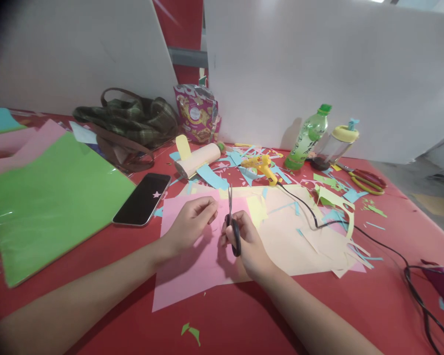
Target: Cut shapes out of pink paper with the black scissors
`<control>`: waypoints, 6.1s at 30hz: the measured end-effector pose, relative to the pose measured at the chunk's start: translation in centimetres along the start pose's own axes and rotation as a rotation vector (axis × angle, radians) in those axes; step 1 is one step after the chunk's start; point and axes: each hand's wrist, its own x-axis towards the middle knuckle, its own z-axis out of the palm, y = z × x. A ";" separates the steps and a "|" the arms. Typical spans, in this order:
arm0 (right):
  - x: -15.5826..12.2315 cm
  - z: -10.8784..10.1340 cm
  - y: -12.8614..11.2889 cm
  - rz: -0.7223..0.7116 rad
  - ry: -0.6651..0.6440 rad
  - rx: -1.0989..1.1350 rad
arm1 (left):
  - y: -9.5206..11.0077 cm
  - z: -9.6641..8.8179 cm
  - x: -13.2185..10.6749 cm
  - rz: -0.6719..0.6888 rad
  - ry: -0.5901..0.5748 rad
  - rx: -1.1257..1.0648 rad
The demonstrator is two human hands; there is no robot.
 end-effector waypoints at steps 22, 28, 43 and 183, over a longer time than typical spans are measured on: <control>0.9 -0.8 0.1 -0.107 0.326 -0.116 | -0.8 0.3 0.0 0.009 -0.235 0.147; 0.8 -0.5 0.2 -0.094 0.267 -0.119 | -1.0 0.0 -0.3 0.040 -0.197 0.174; 0.6 -0.2 0.6 -0.071 0.237 -0.145 | -2.2 -6.1 0.0 -0.058 -0.246 0.390; 1.0 -1.0 1.9 -0.159 0.391 -0.400 | -2.2 -0.1 -1.6 -0.335 0.019 -0.312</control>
